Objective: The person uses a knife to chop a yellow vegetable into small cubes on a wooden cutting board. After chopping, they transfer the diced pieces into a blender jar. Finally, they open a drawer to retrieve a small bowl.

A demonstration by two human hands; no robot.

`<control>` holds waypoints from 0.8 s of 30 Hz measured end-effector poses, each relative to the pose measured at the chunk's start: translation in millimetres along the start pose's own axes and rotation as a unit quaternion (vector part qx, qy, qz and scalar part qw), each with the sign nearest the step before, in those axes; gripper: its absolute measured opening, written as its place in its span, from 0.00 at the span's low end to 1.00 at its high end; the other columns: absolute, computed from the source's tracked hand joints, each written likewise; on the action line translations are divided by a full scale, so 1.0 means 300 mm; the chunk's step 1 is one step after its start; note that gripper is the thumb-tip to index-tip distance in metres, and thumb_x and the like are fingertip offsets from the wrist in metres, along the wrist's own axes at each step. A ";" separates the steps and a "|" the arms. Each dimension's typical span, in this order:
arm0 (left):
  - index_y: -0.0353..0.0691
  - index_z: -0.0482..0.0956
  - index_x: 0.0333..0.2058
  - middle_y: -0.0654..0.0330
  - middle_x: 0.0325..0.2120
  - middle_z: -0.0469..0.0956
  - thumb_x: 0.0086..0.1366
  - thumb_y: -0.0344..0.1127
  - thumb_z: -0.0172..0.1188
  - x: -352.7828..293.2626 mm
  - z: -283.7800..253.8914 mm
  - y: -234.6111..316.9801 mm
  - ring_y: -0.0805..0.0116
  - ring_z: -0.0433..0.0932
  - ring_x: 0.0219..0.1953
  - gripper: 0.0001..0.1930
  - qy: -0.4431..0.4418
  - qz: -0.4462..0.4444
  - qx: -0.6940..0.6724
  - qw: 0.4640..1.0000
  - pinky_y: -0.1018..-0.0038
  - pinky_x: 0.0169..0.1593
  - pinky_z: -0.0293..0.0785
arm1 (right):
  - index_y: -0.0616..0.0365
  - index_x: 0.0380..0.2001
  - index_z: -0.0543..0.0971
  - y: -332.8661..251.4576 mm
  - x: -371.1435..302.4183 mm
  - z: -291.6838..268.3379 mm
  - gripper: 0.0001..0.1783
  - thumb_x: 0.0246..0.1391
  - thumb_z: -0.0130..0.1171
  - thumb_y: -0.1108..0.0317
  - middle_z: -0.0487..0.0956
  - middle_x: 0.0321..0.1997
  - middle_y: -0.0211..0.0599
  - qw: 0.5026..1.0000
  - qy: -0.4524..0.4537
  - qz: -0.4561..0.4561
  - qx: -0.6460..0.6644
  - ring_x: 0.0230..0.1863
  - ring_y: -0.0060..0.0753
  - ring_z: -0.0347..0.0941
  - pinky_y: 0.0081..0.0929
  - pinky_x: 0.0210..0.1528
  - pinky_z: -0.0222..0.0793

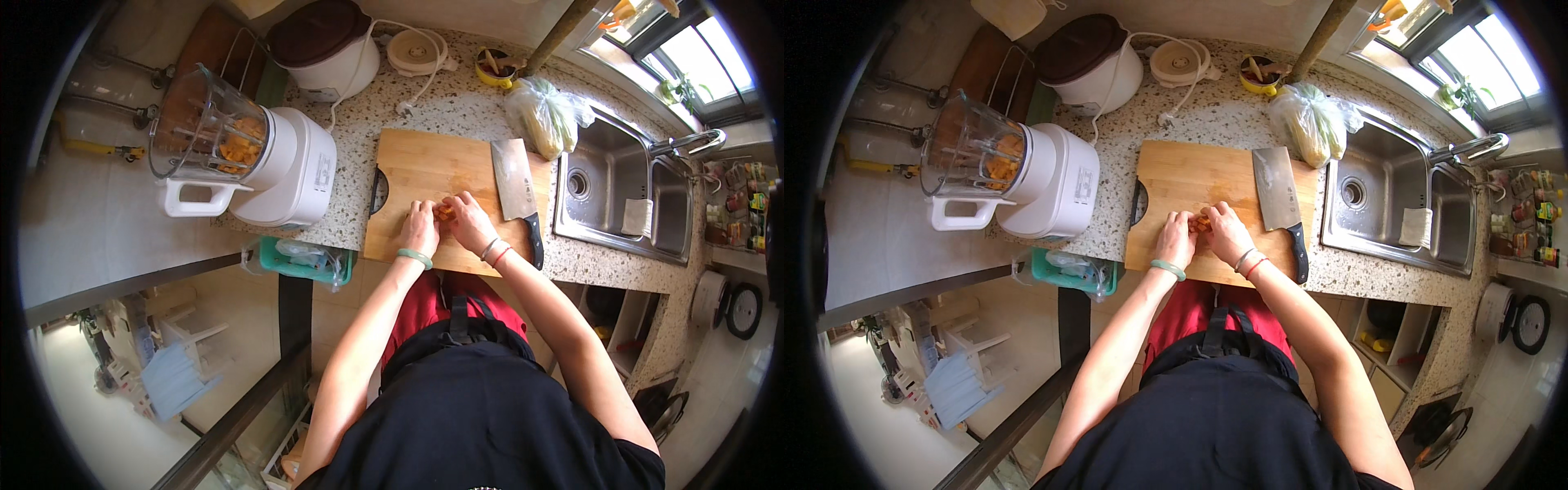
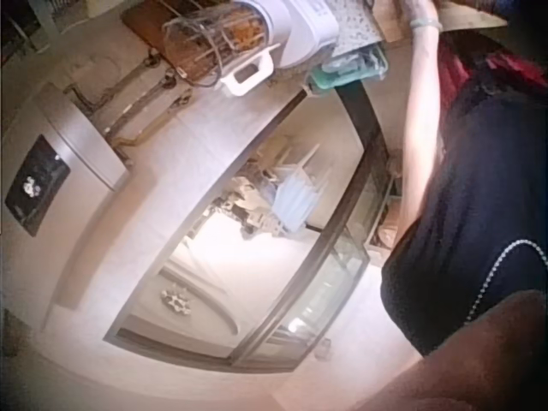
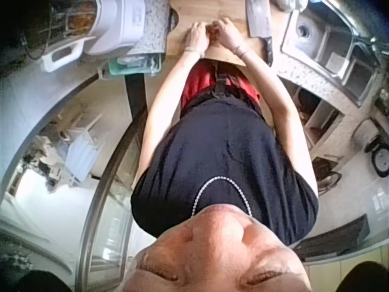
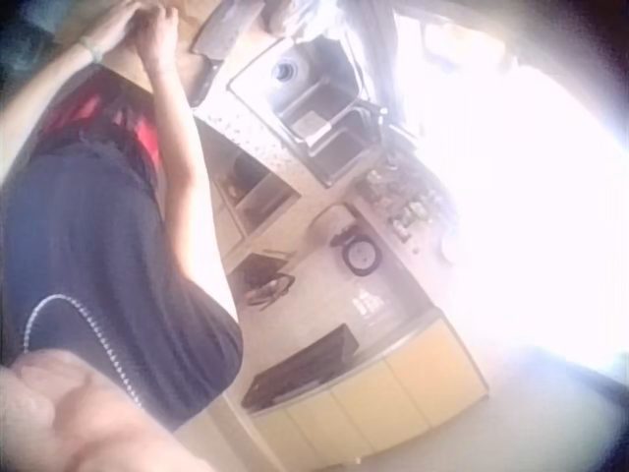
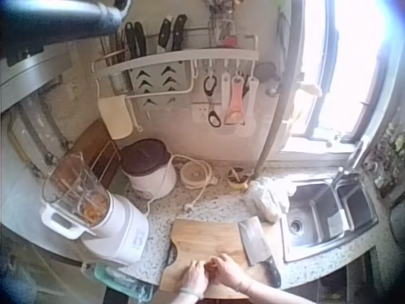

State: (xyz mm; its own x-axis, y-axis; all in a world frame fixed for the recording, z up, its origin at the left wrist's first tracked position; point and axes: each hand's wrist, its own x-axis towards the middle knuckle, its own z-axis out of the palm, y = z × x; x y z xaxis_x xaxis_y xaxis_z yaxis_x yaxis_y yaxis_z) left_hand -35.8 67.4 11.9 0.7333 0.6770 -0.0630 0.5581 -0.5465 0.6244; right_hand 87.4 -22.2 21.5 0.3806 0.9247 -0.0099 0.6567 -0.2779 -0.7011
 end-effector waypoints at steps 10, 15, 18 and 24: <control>0.36 0.71 0.41 0.46 0.41 0.73 0.66 0.27 0.49 0.051 0.010 -0.018 0.45 0.80 0.41 0.07 -0.075 0.000 0.072 0.995 0.58 0.43 0.79 | 0.62 0.36 0.73 0.000 0.025 0.086 0.10 0.51 0.59 0.72 0.73 0.38 0.51 0.994 -0.006 0.047 -0.102 0.41 0.56 0.74 0.44 0.42 0.75; 0.37 0.71 0.39 0.47 0.40 0.74 0.67 0.28 0.48 0.051 -0.002 -0.001 0.49 0.81 0.39 0.05 -0.080 0.007 0.112 0.990 0.60 0.41 0.81 | 0.61 0.37 0.71 -0.002 0.051 0.091 0.13 0.49 0.61 0.71 0.74 0.38 0.51 0.989 -0.031 0.053 -0.135 0.41 0.56 0.75 0.44 0.42 0.76; 0.37 0.71 0.39 0.48 0.39 0.74 0.67 0.29 0.48 0.054 -0.001 -0.011 0.50 0.82 0.38 0.05 -0.079 0.024 0.144 0.986 0.62 0.39 0.82 | 0.61 0.36 0.71 -0.024 0.059 0.076 0.14 0.47 0.63 0.70 0.74 0.38 0.51 0.987 -0.042 0.049 -0.147 0.41 0.56 0.75 0.45 0.42 0.75; 0.38 0.71 0.39 0.49 0.38 0.74 0.68 0.30 0.47 0.057 -0.007 -0.038 0.51 0.82 0.36 0.06 -0.068 0.048 0.145 0.986 0.62 0.37 0.82 | 0.60 0.38 0.73 -0.056 0.062 0.037 0.10 0.52 0.58 0.72 0.74 0.42 0.51 0.986 -0.081 0.055 -0.135 0.44 0.53 0.77 0.43 0.43 0.77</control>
State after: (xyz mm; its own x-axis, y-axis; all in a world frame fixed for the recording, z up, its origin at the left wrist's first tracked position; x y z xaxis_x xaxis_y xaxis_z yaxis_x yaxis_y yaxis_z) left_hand -30.5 86.3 5.3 0.8229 0.5530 -0.1307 0.5561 -0.7366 0.3849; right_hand 76.2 2.6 25.0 0.3657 0.9080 -0.2044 0.7750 -0.4187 -0.4734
